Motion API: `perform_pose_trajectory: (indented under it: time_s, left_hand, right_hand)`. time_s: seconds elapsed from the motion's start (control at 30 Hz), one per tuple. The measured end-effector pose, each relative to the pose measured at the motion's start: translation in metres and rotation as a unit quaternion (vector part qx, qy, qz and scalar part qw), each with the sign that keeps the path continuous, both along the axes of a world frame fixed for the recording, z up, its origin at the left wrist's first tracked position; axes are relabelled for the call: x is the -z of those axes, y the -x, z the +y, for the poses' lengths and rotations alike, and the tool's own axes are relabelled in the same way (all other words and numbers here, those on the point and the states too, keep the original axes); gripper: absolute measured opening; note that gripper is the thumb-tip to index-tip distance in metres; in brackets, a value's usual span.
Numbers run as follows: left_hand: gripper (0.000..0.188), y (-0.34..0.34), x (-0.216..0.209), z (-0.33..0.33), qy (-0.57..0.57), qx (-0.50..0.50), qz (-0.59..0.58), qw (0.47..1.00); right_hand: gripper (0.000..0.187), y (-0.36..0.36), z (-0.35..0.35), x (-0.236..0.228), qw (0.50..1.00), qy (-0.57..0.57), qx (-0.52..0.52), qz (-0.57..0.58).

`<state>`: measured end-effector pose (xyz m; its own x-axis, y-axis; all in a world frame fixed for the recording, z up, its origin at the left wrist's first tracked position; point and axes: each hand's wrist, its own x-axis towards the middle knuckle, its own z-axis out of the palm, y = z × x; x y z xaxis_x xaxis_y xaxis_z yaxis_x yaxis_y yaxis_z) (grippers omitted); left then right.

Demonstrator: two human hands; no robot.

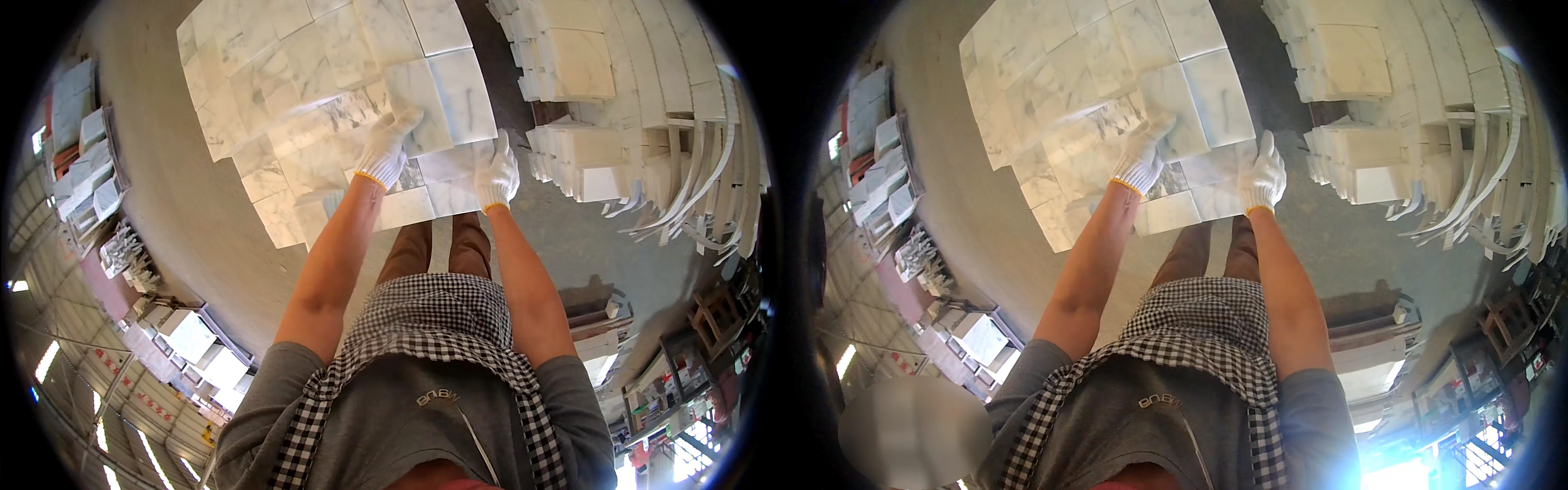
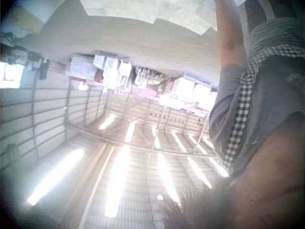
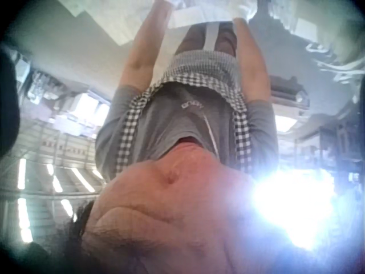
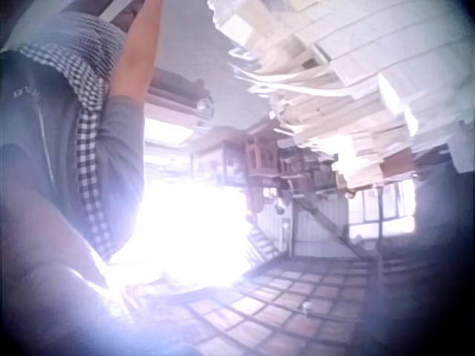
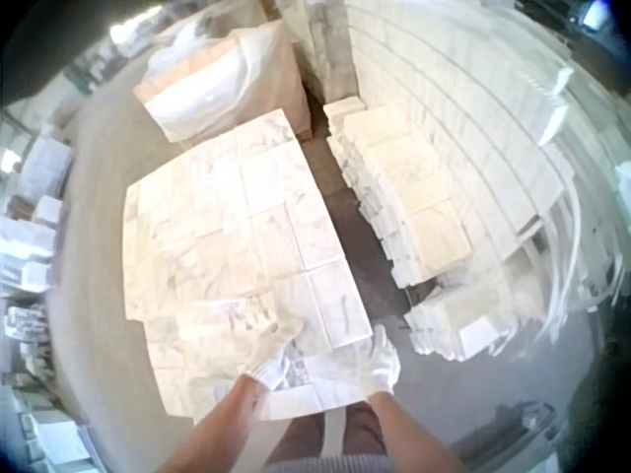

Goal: The person stacks white rectangular tiles on the floor, then moves to a table to pick up more tiles and place them on a stack. The person also uses a red broom to sweep dust off the stacked tiles.

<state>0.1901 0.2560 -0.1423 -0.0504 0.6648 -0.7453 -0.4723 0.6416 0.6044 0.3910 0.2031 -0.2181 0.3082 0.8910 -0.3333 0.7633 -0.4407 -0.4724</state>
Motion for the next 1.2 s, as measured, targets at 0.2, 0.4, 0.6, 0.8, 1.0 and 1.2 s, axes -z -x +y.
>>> perform_pose_trajectory:
  time_s: [0.2,0.4,0.6,0.8,1.0,1.2]
  left_hand:
    - [0.058,0.022,0.01,0.01,-0.023,0.265,0.219,0.939]
    - [0.07,0.034,-0.023,0.033,0.037,0.503,0.388,0.771]
    - [0.063,0.027,0.014,0.005,-0.043,0.265,0.295,0.917]
    - [0.06,0.016,0.013,0.013,0.063,0.118,0.112,0.985]
    - [0.059,0.011,0.005,0.01,0.026,0.177,0.227,0.957]
    - [0.052,0.013,-0.007,0.016,0.029,0.291,0.294,0.91]
  right_hand:
    - [0.054,-0.004,-0.023,-0.008,0.978,-0.199,-0.043,-0.055]
    - [0.042,0.012,-0.049,-0.041,0.979,-0.113,0.029,0.165]
    - [0.043,0.054,-0.04,-0.042,0.693,0.122,0.275,0.655]
    - [0.038,0.072,-0.005,-0.063,0.628,0.147,0.267,0.716]
    - [0.041,0.067,-0.014,-0.046,0.736,0.086,0.124,0.66]
    - [0.047,0.072,-0.006,-0.065,0.768,0.154,0.169,0.599]
